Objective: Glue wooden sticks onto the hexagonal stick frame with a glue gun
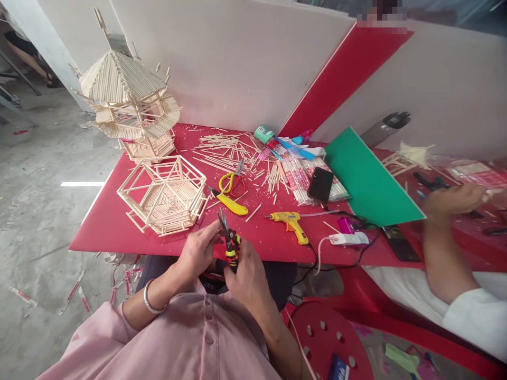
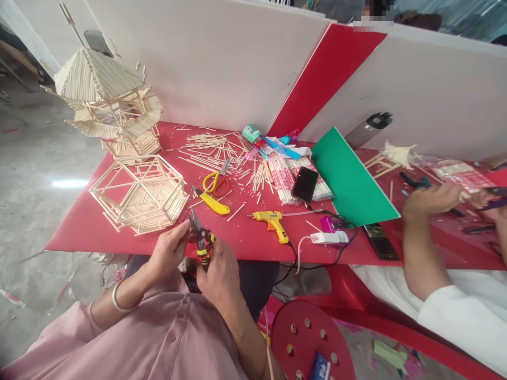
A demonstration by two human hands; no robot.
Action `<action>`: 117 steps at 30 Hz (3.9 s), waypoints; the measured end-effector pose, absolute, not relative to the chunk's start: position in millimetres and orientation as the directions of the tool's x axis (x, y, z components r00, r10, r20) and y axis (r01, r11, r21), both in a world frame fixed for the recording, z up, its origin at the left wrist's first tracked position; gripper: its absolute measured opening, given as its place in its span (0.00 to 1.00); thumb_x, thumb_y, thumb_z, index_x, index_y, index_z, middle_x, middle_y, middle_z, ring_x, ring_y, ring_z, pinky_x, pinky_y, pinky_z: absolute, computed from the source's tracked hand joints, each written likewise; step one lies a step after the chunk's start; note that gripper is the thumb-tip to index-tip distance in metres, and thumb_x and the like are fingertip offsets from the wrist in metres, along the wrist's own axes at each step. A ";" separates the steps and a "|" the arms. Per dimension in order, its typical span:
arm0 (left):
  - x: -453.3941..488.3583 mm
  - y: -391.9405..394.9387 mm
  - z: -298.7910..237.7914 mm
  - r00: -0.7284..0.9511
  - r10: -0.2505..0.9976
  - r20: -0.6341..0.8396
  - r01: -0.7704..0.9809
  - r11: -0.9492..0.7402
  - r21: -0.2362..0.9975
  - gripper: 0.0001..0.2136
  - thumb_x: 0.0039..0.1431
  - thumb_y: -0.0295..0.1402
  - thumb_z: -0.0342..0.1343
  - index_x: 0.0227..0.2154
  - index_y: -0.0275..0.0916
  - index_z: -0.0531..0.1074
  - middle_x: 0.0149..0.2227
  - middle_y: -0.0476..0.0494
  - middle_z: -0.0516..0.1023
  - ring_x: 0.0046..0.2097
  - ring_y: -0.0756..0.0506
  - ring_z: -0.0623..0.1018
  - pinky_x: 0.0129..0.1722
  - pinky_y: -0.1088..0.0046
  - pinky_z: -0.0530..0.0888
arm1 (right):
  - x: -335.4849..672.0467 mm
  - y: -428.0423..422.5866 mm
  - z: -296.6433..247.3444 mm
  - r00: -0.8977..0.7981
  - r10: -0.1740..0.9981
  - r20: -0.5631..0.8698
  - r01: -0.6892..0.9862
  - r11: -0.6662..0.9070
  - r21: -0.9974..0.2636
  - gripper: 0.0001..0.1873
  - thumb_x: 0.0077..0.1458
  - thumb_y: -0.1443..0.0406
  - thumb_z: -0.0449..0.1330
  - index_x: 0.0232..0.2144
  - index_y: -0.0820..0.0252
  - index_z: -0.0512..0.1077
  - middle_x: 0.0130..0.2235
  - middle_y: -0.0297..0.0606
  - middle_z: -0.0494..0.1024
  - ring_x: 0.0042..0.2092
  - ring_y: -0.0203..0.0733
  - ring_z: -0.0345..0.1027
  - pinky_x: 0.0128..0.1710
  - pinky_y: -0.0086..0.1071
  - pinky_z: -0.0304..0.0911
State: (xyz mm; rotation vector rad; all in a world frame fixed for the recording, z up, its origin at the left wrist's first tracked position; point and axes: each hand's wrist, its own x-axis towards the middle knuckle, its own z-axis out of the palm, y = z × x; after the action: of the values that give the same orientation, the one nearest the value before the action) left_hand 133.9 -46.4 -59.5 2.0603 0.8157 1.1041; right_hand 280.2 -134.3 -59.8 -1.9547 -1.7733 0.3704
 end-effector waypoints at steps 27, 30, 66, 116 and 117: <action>134.4 -37.2 -61.9 0.424 0.747 0.511 0.244 -0.638 0.730 0.23 0.57 0.17 0.43 0.53 0.36 0.69 0.39 0.44 0.82 0.34 0.52 0.81 0.36 0.81 0.79 | 283.7 -120.3 -56.5 0.076 0.997 0.004 0.823 -0.061 -0.564 0.25 0.49 0.70 0.53 0.51 0.62 0.63 0.42 0.45 0.76 0.45 0.51 0.72 0.45 0.44 0.70; 136.3 -37.6 -59.3 0.406 0.771 0.491 0.250 -0.611 0.751 0.17 0.60 0.19 0.45 0.49 0.35 0.71 0.35 0.46 0.81 0.33 0.52 0.80 0.34 0.81 0.78 | 285.2 -118.9 -58.4 0.046 0.996 0.077 0.833 0.005 -0.553 0.32 0.48 0.69 0.54 0.57 0.63 0.59 0.48 0.49 0.75 0.51 0.54 0.70 0.51 0.47 0.68; 134.0 -32.5 -68.0 0.418 0.738 0.529 0.272 -0.658 0.702 0.17 0.58 0.18 0.45 0.46 0.35 0.72 0.30 0.47 0.78 0.29 0.53 0.78 0.31 0.82 0.75 | 288.6 -116.2 -67.0 -0.009 0.999 0.038 0.838 0.028 -0.545 0.42 0.48 0.68 0.54 0.65 0.70 0.50 0.56 0.56 0.71 0.59 0.56 0.65 0.59 0.51 0.64; 96.5 -64.2 -43.2 0.175 0.860 0.480 0.281 -0.511 0.813 0.04 0.63 0.33 0.58 0.37 0.39 0.76 0.32 0.44 0.81 0.30 0.51 0.78 0.31 0.77 0.74 | 259.4 -86.6 -35.7 0.232 0.971 0.058 0.154 0.022 -0.988 0.15 0.57 0.52 0.63 0.33 0.57 0.79 0.30 0.35 0.79 0.33 0.39 0.72 0.36 0.32 0.69; 94.7 -65.7 -41.7 0.103 0.916 0.387 0.167 -0.399 0.902 0.07 0.61 0.35 0.62 0.40 0.39 0.76 0.34 0.44 0.81 0.30 0.50 0.79 0.31 0.77 0.75 | 257.0 -84.3 -37.9 0.263 0.964 0.049 0.103 0.022 -0.994 0.16 0.57 0.51 0.63 0.33 0.57 0.79 0.30 0.35 0.78 0.31 0.38 0.71 0.35 0.32 0.68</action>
State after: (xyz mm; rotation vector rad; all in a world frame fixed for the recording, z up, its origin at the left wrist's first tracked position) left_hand 94.7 -65.7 -41.7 1.6815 1.0738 1.3547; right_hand 257.0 -84.3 -37.9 -1.3694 -1.0947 0.9344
